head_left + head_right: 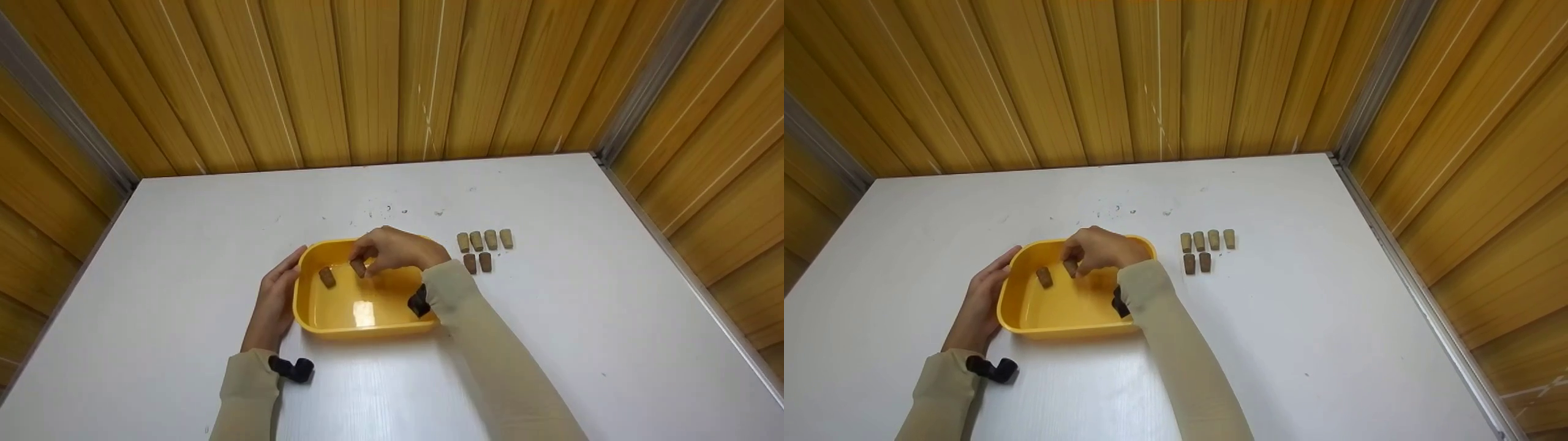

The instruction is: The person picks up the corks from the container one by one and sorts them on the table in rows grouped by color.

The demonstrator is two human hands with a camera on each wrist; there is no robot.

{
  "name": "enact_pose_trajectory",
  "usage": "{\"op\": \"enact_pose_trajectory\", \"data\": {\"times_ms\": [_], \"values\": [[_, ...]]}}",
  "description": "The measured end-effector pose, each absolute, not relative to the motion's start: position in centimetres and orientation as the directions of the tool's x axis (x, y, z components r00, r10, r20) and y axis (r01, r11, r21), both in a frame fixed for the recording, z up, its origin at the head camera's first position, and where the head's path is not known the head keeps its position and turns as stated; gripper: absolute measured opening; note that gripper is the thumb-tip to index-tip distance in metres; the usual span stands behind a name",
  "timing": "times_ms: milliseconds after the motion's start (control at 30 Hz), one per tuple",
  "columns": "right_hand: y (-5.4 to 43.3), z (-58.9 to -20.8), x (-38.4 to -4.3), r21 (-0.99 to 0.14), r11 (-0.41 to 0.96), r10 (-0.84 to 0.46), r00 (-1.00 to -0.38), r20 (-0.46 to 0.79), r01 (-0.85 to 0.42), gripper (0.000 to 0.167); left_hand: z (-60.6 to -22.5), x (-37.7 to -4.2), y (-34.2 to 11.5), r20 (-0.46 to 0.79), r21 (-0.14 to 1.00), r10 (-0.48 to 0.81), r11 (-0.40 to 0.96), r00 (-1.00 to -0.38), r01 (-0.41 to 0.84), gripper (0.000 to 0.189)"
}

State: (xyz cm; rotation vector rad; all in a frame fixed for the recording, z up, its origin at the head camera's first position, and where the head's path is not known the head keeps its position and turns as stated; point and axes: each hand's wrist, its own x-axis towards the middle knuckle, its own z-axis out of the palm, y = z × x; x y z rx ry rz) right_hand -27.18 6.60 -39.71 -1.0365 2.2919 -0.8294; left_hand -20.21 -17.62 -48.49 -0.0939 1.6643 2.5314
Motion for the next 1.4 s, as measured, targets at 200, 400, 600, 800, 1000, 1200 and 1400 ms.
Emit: {"op": "enact_pose_trajectory", "data": {"times_ms": [200, 400, 600, 800, 1000, 1200, 1400], "values": [[7.4, -39.0, -27.2, -0.722, 0.502, -0.785, -0.602, -0.149, -0.476, 0.030, -48.4, -20.2, -17.6, -0.111, 0.914, 0.039, -0.388, -0.993, -0.117, 0.046], [8.5, -38.4, -27.3, -0.735, 0.508, -0.766, -0.626, -0.147, -0.449, 0.030, -48.4, -20.2, -17.6, -0.105, 0.910, 0.050, -0.398, -0.993, -0.116, 0.047], [9.6, -37.9, -27.5, -0.719, 0.526, -0.743, -0.656, -0.130, -0.454, 0.033, -48.3, -20.2, -17.7, -0.109, 0.905, 0.053, -0.408, -0.993, -0.121, 0.048], [10.7, -37.5, -27.7, -0.713, 0.502, -0.751, -0.655, -0.079, -0.489, 0.035, -48.3, -20.3, -17.7, -0.116, 0.908, 0.044, -0.400, -0.992, -0.124, 0.048], [11.8, -37.1, -27.7, -0.737, 0.487, -0.735, -0.676, -0.055, -0.469, 0.035, -48.4, -20.2, -17.6, -0.098, 0.906, 0.061, -0.407, -0.993, -0.115, 0.049], [13.1, -37.0, -27.6, -0.781, 0.449, -0.714, -0.699, -0.021, -0.435, 0.036, -48.5, -20.2, -17.6, -0.101, 0.906, 0.063, -0.406, -0.993, -0.118, 0.048], [14.7, -37.2, -27.5, -0.809, 0.420, -0.688, -0.725, 0.012, -0.412, 0.034, -48.5, -20.2, -17.5, -0.104, 0.899, 0.069, -0.421, -0.992, -0.124, 0.047]]}}
